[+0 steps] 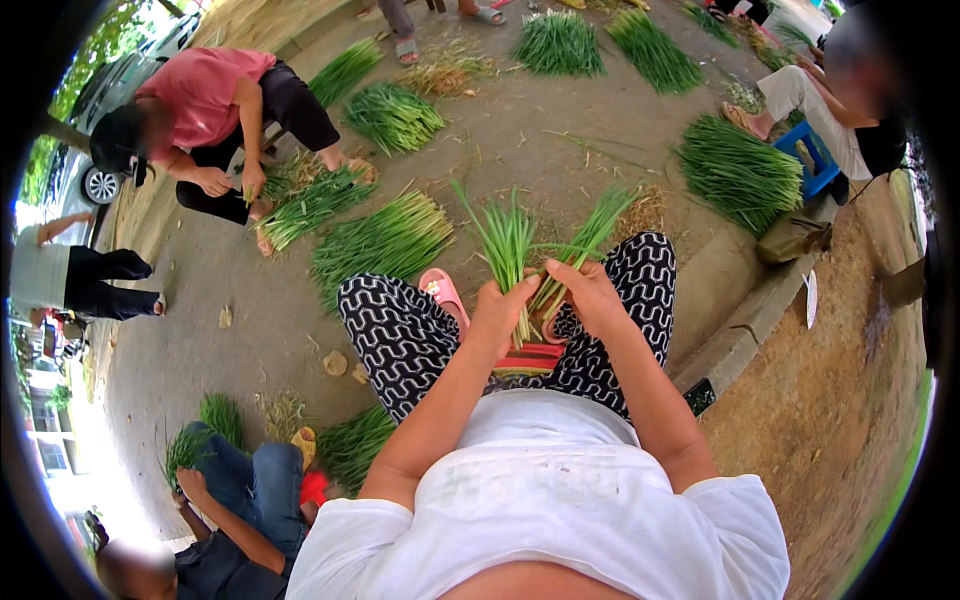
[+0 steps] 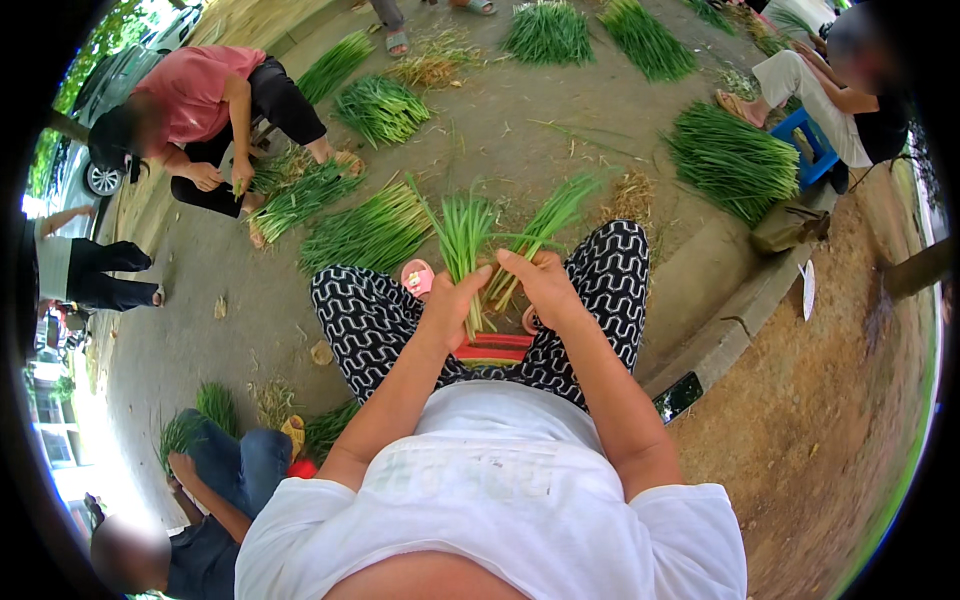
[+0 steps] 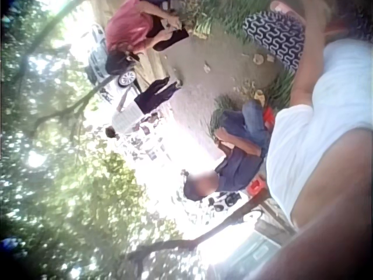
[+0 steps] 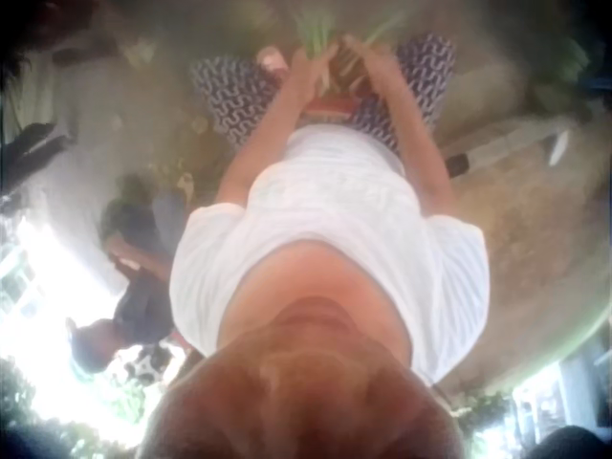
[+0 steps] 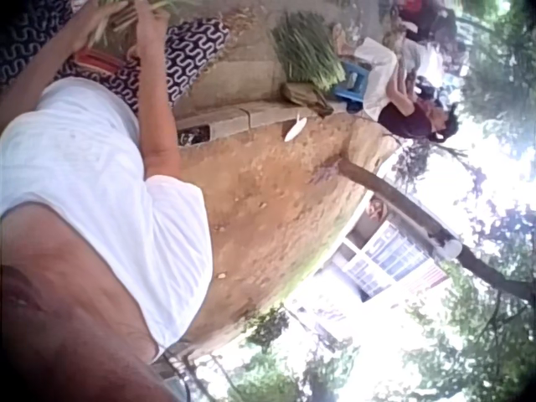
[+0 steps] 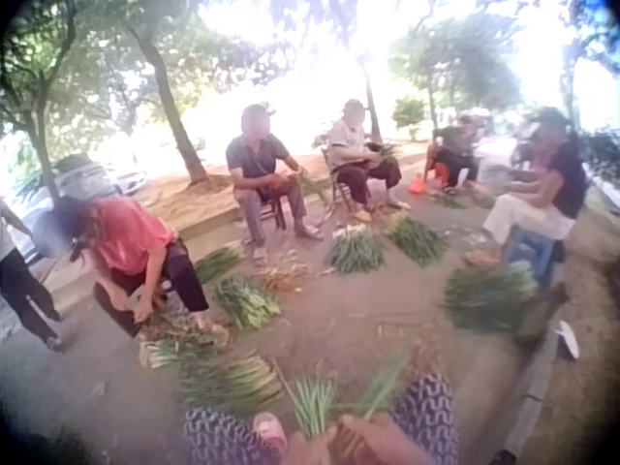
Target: The person gathers a small bunch of green chives by hand, aligns the stalks, and prepares them for tying while seated outdoors.
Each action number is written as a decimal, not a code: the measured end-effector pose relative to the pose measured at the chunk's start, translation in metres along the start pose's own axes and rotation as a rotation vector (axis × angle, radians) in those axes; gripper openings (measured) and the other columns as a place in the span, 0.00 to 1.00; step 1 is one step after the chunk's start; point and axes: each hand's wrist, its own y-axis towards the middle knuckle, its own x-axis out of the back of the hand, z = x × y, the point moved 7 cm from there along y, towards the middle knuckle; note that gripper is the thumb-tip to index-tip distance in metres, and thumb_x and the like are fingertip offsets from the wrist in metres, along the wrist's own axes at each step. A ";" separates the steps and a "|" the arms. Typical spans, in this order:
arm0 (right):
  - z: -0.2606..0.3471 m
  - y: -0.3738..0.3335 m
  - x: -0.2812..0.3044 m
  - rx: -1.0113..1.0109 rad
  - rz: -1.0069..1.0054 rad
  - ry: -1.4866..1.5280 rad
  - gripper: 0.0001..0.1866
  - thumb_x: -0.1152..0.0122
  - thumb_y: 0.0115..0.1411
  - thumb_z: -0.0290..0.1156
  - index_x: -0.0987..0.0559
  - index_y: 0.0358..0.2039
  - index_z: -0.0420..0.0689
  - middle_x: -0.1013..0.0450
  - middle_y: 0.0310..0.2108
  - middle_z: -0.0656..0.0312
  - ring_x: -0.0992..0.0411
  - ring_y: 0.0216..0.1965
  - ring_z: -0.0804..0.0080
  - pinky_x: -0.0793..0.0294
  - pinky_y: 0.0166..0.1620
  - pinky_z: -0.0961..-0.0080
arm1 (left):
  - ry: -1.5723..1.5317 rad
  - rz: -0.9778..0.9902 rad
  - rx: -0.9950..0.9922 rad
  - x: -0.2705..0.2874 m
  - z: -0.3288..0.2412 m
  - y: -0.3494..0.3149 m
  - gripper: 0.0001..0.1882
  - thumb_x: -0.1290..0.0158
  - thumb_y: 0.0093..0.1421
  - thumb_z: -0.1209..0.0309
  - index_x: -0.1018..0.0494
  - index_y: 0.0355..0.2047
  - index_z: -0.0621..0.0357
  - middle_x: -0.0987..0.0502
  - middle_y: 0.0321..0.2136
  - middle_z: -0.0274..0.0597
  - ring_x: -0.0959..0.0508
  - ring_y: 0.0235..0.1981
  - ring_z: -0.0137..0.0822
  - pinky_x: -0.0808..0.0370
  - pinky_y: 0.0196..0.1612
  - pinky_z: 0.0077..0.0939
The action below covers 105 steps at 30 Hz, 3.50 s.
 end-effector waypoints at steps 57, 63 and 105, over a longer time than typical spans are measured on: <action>0.003 -0.027 -0.035 -0.165 0.316 -0.243 0.07 0.41 0.52 0.29 0.26 0.29 0.41 0.32 0.17 0.66 0.45 0.11 0.87 0.47 0.13 0.87 | -0.163 -0.001 0.083 0.015 -0.017 -0.001 0.10 0.49 0.55 0.69 0.32 0.36 0.58 0.27 0.27 0.38 0.28 0.21 0.26 0.32 0.19 0.17; -0.009 -0.036 -0.024 -0.238 0.439 -0.261 0.08 0.44 0.54 0.31 0.28 0.22 0.41 0.36 0.14 0.68 0.47 0.10 0.87 0.51 0.13 0.87 | -0.102 -0.012 0.038 0.019 -0.027 -0.001 0.11 0.49 0.55 0.68 0.32 0.36 0.58 0.27 0.27 0.38 0.26 0.22 0.28 0.35 0.16 0.14; 0.099 -0.046 0.093 0.410 0.201 0.749 0.08 0.56 0.61 0.32 0.30 0.37 0.45 0.31 0.24 0.68 0.52 0.11 0.87 0.50 0.12 0.89 | -0.284 -0.051 -0.035 0.090 -0.022 0.025 0.10 0.53 0.59 0.65 0.31 0.35 0.58 0.25 0.30 0.39 0.34 0.16 0.24 0.37 0.18 0.15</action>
